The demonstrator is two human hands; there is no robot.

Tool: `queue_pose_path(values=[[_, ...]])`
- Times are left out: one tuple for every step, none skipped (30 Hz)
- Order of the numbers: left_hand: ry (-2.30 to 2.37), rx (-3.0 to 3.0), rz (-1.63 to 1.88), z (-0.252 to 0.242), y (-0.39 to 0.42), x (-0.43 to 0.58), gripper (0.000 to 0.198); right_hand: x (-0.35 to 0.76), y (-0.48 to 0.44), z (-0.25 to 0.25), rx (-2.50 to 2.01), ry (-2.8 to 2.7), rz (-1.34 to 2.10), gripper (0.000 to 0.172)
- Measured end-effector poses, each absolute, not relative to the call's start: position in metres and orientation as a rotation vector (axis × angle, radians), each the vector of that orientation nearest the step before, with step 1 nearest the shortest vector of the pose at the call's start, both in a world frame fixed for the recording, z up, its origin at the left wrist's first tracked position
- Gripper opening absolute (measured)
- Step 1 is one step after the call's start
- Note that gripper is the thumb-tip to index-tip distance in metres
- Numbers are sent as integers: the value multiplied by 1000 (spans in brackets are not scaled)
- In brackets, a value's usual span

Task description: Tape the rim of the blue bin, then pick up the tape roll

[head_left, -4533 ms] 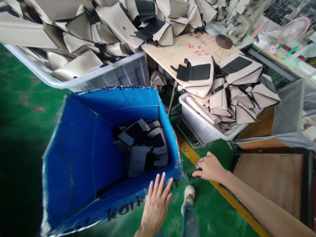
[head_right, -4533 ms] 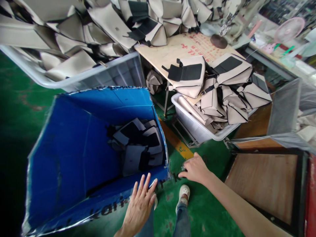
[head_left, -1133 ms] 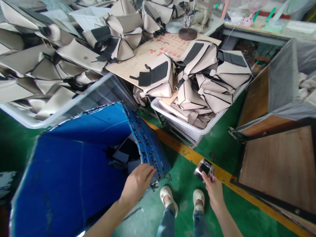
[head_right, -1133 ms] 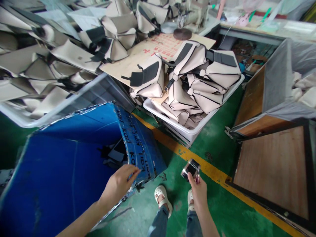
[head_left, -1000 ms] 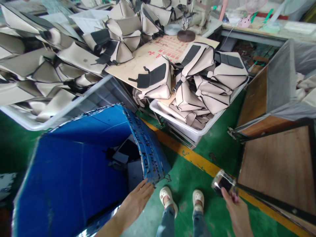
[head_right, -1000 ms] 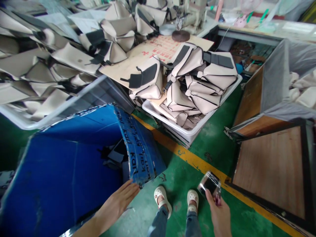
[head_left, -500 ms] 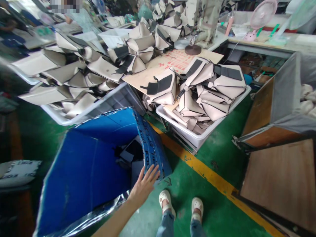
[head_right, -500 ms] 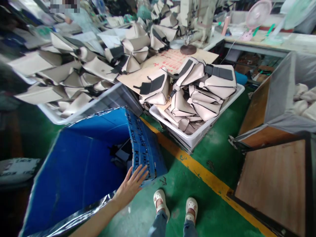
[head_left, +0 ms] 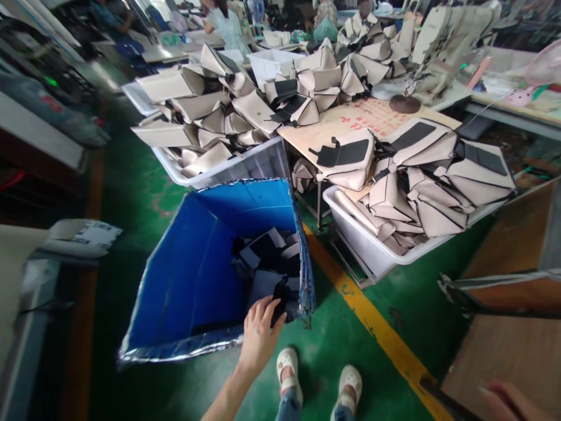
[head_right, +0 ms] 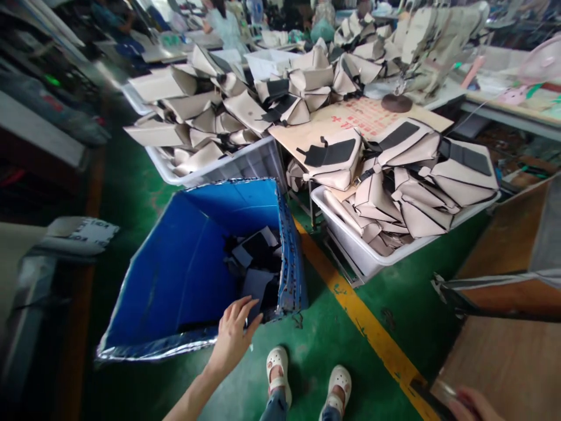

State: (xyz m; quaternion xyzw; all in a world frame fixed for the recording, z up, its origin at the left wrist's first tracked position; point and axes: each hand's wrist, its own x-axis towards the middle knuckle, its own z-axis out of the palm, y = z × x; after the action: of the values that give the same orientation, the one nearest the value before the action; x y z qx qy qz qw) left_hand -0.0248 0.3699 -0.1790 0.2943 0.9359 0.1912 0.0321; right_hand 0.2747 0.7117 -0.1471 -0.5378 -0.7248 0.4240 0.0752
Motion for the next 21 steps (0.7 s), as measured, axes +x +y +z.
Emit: queue_pose_path(values=[[2828,877,583,-183,375,-31,19,250,695,-139,-1515,-2325,1318,21],[2762,839,585,-186,379,-37,14,220,676,-131,-1176,-2799,1439,22],[2689,796,595,-189,382,-42,10,185,657,-124,-753,-3108,1368,22],[2621,748,611,-191,382,-47,9,148,639,-118,-391,-3280,1214,21],[2563,699,629,-194,382,-51,9,109,622,-113,-121,-3370,1019,24],[2517,659,649,-196,381,-55,10,73,606,-111,83,-3436,838,28],[2480,638,668,-198,379,-58,10,41,593,-110,220,-3482,656,33],[2454,632,687,-200,377,-60,11,13,583,-111,311,-3521,519,36],[2436,636,704,-201,375,-62,11,-10,574,-113,349,-3541,456,39],[2426,647,722,-203,373,-64,11,-28,568,-116,375,-3562,408,41],[2418,662,740,-205,371,-65,11,-41,562,-119,390,-3582,385,41],[2411,679,758,-206,369,-66,10,-51,558,-123,403,-3602,369,39],[2403,693,774,-208,368,-66,9,-58,554,-126,424,-3624,341,36],[2394,706,788,-209,367,-67,9,-63,549,-129,444,-3647,311,33],[2385,717,802,-210,365,-67,8,-67,545,-132,464,-3668,280,31],[2378,726,814,-211,364,-68,8,-71,541,-135,484,-3686,251,30],[2373,733,825,-212,362,-68,8,-74,538,-137,505,-3701,226,29],[2371,741,836,-212,361,-69,8,-77,535,-140,529,-3713,211,29],[2369,751,845,-213,360,-69,9,-79,534,-143,554,-3720,207,29],[2369,755,848,-213,359,-69,10,-81,533,-145,579,-3721,214,29],[2365,735,834,-214,360,-70,11,-82,534,-148,602,-3718,228,28]])
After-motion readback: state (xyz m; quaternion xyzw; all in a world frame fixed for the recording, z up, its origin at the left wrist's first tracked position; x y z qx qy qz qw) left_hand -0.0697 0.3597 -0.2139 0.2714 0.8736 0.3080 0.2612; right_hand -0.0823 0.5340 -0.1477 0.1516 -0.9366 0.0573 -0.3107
